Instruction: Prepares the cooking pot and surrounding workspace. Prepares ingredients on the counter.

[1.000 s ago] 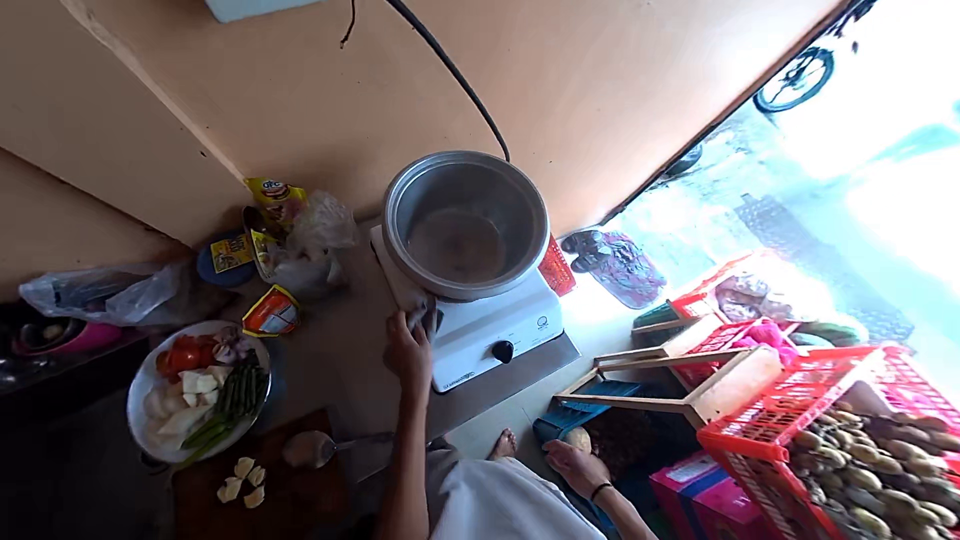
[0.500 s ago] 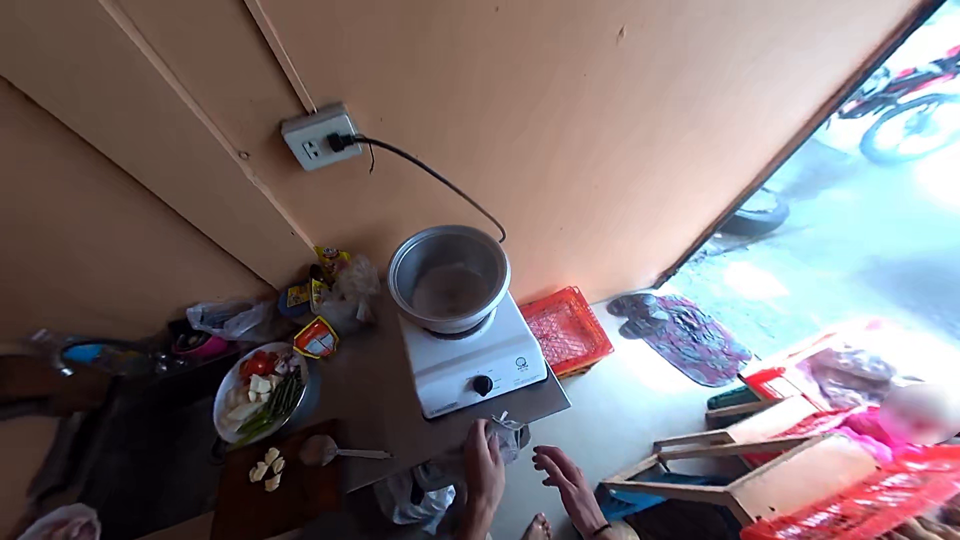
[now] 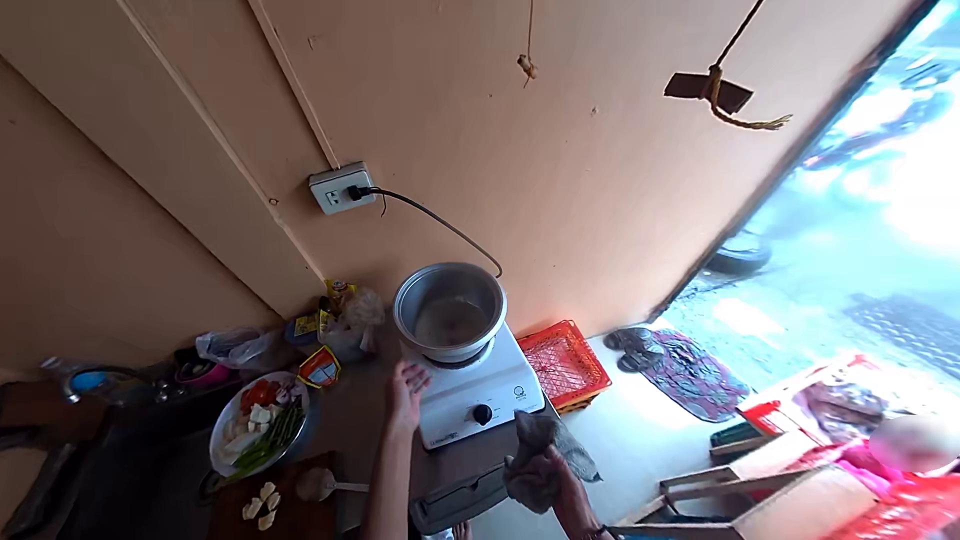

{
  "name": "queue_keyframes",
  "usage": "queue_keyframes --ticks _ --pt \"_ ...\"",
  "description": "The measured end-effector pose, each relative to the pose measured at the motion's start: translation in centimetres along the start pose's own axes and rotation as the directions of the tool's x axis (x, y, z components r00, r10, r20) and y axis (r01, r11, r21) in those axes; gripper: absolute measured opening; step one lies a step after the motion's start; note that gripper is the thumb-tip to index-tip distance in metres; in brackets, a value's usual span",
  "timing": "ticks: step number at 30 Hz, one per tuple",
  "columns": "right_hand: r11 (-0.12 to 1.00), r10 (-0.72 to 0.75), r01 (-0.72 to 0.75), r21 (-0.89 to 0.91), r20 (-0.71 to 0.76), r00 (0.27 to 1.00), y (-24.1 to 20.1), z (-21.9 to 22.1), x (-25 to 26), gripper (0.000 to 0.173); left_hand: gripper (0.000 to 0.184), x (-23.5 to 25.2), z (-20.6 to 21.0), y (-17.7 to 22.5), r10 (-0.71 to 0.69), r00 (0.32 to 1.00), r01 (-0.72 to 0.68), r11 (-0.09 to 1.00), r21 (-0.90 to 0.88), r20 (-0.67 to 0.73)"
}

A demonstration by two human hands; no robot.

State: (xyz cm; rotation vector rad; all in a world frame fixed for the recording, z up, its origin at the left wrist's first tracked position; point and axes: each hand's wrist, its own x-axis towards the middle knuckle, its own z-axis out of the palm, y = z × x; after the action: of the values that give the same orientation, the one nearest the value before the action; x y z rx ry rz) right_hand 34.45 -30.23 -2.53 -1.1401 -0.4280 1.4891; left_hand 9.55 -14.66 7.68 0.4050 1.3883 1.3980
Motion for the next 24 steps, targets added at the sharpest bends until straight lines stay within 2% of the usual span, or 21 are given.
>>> queue_keyframes --ticks 3,6,9,11,14,17,20,22,24 --pt "0.991 -0.13 0.13 -0.045 0.007 0.992 -2.1 2.0 1.5 0.057 0.056 1.9 -0.3 2.8 -0.042 0.999 0.042 0.999 0.012 0.024" --pt "0.975 -0.215 0.21 -0.073 -0.073 0.974 -4.5 4.3 3.1 0.041 0.052 3.4 -0.7 5.0 -0.095 0.994 0.087 0.985 0.152 0.048" --pt "0.913 -0.346 0.31 -0.265 -0.102 0.932 -9.2 7.4 7.4 0.035 0.046 5.7 -1.0 7.1 0.046 0.997 -0.067 0.929 0.363 0.068" --pt "0.843 -0.386 0.326 -0.427 -0.059 0.921 -13.6 10.3 10.8 0.031 0.042 7.1 -1.1 8.6 0.127 0.98 -0.19 0.839 0.51 0.156" --pt "0.723 -0.341 0.278 -0.632 0.023 0.94 -18.2 14.1 16.1 0.035 0.04 8.2 -0.1 11.0 0.132 0.952 -0.288 0.696 0.657 0.278" --pt "0.533 -0.261 0.214 -0.819 0.081 0.962 -19.8 15.7 19.5 0.049 0.041 8.9 0.9 11.9 0.101 0.953 -0.285 0.618 0.733 0.285" --pt "0.404 -0.212 0.108 -0.909 0.022 0.977 -20.0 16.1 20.1 0.061 0.048 9.0 0.8 11.4 0.075 0.97 -0.221 0.672 0.707 0.232" --pt "0.387 -0.208 0.103 -0.916 0.022 0.978 -19.9 16.0 20.2 0.06 0.05 8.9 0.7 11.2 0.053 0.972 -0.196 0.712 0.674 0.227" --pt "0.396 -0.225 0.163 -0.904 0.077 0.971 -20.0 16.0 20.4 0.055 0.048 8.6 0.9 11.5 0.033 0.972 -0.183 0.726 0.663 0.233"
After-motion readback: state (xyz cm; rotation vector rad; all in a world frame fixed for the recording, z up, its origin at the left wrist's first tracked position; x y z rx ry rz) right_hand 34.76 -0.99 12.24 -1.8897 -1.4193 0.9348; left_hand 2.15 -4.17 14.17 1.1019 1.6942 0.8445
